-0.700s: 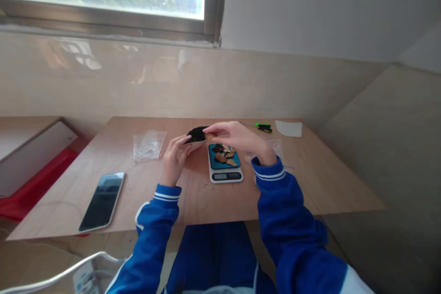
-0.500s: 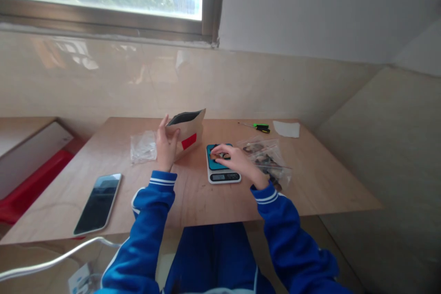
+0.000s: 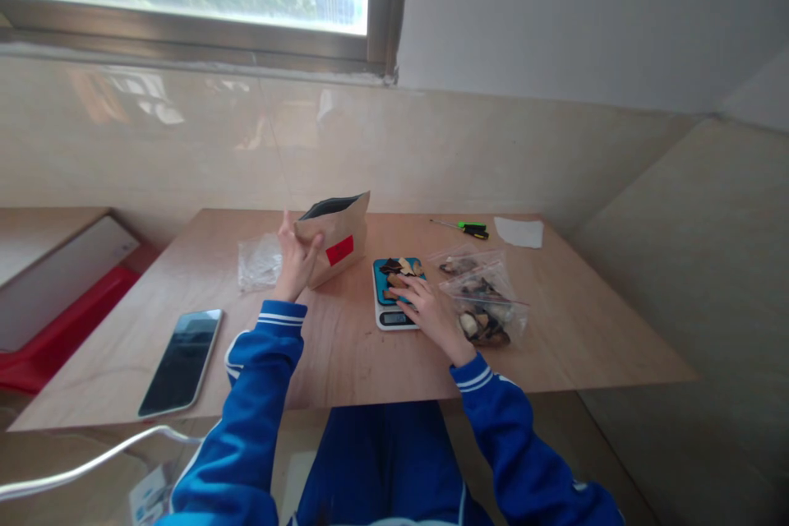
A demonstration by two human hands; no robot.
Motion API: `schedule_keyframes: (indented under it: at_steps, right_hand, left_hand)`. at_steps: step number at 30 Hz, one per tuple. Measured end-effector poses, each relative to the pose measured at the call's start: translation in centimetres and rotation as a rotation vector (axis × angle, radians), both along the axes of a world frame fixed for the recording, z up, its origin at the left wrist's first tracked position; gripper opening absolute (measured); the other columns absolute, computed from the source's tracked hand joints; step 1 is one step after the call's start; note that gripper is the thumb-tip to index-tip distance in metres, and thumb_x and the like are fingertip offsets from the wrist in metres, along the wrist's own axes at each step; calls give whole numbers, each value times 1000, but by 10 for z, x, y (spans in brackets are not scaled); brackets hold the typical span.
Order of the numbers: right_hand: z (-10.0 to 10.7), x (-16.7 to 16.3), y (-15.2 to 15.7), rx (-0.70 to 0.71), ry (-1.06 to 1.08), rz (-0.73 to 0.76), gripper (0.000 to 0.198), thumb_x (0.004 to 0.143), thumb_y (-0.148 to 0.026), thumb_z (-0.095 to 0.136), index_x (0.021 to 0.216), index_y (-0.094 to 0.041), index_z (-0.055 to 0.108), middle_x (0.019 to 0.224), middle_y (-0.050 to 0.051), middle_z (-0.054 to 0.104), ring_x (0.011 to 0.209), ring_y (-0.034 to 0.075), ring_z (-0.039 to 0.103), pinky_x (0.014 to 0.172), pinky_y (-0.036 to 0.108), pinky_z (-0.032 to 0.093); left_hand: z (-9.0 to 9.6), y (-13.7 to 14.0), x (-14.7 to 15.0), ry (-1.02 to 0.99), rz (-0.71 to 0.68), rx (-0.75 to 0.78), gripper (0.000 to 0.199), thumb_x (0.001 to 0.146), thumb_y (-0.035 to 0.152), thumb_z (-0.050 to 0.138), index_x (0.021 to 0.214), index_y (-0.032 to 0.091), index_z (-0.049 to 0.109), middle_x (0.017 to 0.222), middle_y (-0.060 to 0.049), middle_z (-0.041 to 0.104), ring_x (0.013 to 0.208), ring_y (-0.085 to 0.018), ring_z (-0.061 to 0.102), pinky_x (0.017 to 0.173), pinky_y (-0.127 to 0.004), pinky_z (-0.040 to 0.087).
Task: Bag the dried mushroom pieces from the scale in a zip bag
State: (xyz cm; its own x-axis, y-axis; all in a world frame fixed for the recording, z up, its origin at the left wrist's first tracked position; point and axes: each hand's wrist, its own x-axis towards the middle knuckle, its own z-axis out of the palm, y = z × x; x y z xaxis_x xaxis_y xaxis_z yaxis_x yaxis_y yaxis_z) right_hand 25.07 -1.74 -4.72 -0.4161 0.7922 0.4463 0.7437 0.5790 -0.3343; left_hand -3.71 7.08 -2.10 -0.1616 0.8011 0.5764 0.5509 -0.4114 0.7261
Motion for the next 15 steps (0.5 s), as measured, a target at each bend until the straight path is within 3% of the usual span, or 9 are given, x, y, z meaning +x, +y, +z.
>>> schedule_keyframes:
  at_steps: [4,7,8,11,15]
  right_hand:
    - [22,13,-23,47,113,-117,27,95,-23,47,113,-23,68,123,11,61,116,24,54,100,47,45]
    - [34,28,-43,108,187,-250,26,95,-24,46,106,-24,70,120,10,60,113,25,54,99,47,44]
    - [36,33,-50,126,202,-291,26,95,-24,47,105,-24,70,120,11,60,113,25,54,98,47,44]
    - [35,47,-68,149,221,-379,25,94,-25,47,103,-23,71,117,11,60,109,25,55,95,46,44]
    - [23,55,-84,112,243,-436,24,93,-25,49,102,-24,71,115,10,61,105,25,55,91,44,45]
  left_hand:
    - [-16,-6,-24,-8,2,-33,68,95,52,33,151,19,16,157,-15,21,146,-23,20,119,-43,17]
    - [-30,-4,-49,126,211,-160,52,97,36,26,144,14,35,151,-15,32,144,-20,26,118,-38,21]
    - [-34,-3,-56,195,280,-263,50,95,31,29,140,13,41,150,-15,34,142,-21,29,117,-37,23]
    - [-50,0,-71,249,307,-423,44,84,24,47,126,12,57,139,-18,50,131,-29,46,110,-44,34]
    - [-62,-3,-74,289,307,-514,31,76,27,58,100,13,71,117,-19,66,114,-39,57,100,-53,41]
